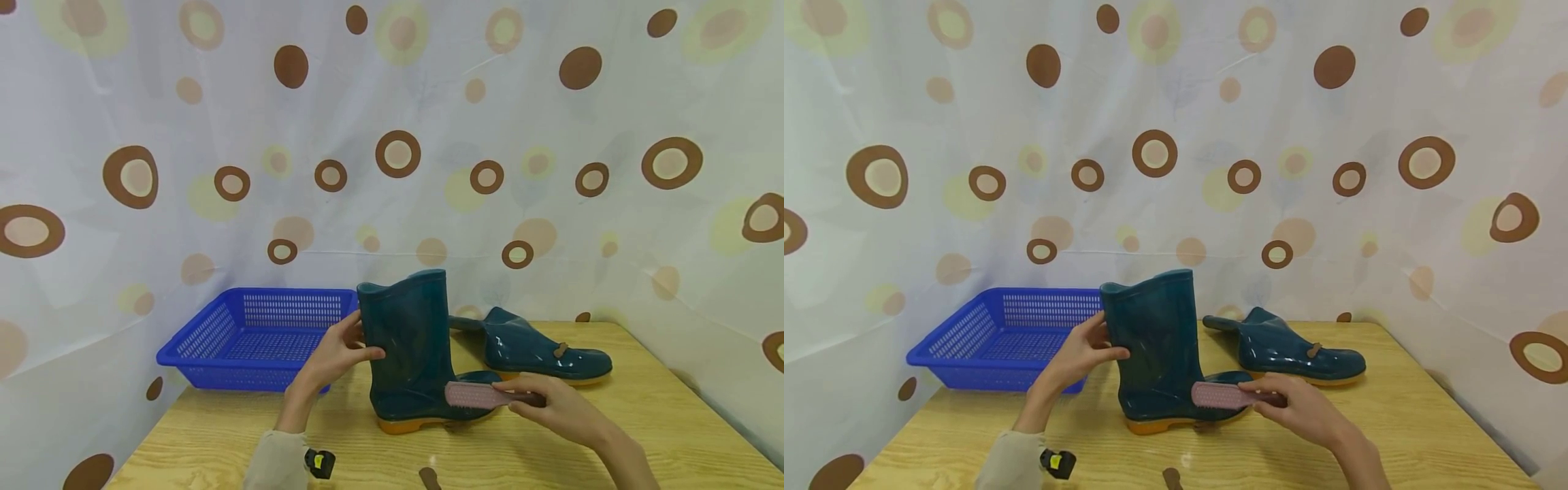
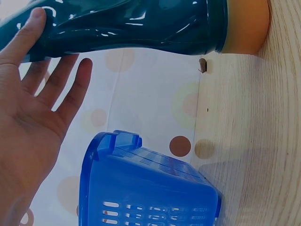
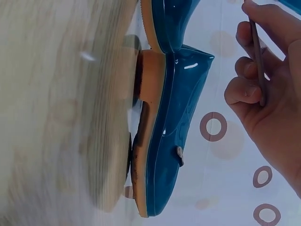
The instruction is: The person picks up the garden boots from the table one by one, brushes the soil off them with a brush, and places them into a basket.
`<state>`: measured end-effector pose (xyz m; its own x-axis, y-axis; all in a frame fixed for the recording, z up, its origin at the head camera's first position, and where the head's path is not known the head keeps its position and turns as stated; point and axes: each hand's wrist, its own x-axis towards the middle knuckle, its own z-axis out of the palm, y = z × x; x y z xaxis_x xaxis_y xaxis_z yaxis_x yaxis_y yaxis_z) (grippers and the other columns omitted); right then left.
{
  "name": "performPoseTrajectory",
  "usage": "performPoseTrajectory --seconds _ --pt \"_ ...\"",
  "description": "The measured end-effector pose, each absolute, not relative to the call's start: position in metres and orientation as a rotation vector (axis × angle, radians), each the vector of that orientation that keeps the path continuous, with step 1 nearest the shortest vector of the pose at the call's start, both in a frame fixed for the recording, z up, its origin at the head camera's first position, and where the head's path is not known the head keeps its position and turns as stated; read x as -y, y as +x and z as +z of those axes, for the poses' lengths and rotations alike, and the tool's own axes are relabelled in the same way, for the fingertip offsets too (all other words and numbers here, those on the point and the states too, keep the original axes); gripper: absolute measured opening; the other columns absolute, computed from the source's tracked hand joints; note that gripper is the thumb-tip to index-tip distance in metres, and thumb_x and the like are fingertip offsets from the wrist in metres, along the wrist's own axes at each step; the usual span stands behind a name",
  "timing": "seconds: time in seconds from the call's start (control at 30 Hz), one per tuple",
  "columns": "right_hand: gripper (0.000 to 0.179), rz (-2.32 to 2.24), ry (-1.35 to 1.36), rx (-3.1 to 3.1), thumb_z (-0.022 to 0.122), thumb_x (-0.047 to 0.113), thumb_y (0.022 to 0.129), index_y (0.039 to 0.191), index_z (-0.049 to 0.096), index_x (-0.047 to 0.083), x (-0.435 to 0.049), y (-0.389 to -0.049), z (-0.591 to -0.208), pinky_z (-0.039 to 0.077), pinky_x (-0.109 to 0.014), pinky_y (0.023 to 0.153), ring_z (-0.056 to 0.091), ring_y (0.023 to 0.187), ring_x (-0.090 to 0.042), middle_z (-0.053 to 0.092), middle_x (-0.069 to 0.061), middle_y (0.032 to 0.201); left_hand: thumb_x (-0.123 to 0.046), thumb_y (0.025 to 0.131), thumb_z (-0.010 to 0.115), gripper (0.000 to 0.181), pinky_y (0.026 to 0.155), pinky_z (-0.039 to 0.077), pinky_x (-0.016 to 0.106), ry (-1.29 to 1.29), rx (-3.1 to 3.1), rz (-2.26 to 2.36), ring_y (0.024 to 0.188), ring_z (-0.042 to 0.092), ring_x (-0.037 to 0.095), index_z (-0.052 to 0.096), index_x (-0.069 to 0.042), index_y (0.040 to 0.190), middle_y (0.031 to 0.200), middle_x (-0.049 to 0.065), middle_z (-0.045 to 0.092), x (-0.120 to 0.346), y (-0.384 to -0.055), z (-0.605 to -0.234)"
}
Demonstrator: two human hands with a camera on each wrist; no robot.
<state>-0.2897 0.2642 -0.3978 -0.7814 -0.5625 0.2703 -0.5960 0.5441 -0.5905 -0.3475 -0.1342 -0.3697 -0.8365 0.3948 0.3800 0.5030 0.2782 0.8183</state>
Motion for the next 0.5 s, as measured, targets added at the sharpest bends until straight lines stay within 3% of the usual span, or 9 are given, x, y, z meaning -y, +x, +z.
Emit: performPoseTrajectory --seconds 0.33,0.5 --pt "0.032 1.071 1.080 2.844 0.060 0.031 0.099 0.127 0.068 0.016 -0.2611 -0.2950 -0.4052 0.051 -0.020 0.071 0.055 0.084 0.002 0.068 0.001 0.111 -0.028 0.086 0.078 0.075 0.094 0.055 0.047 -0.839 2.431 -1.609 0.102 0.068 0.023 0.040 -0.033 0.150 0.122 0.006 0.070 0.1340 -0.3481 -0.3701" --pt "0.033 1.050 1.081 2.835 0.060 0.031 0.099 0.127 0.068 0.016 -0.2584 -0.2952 -0.4061 0.049 -0.020 0.067 0.054 0.080 0.002 0.068 0.003 0.108 -0.029 0.086 0.079 0.073 0.092 0.056 0.044 -0.821 2.430 -1.592 0.099 0.068 0.022 0.042 -0.034 0.149 0.120 0.005 0.071 0.1349 -0.3493 -0.3715"
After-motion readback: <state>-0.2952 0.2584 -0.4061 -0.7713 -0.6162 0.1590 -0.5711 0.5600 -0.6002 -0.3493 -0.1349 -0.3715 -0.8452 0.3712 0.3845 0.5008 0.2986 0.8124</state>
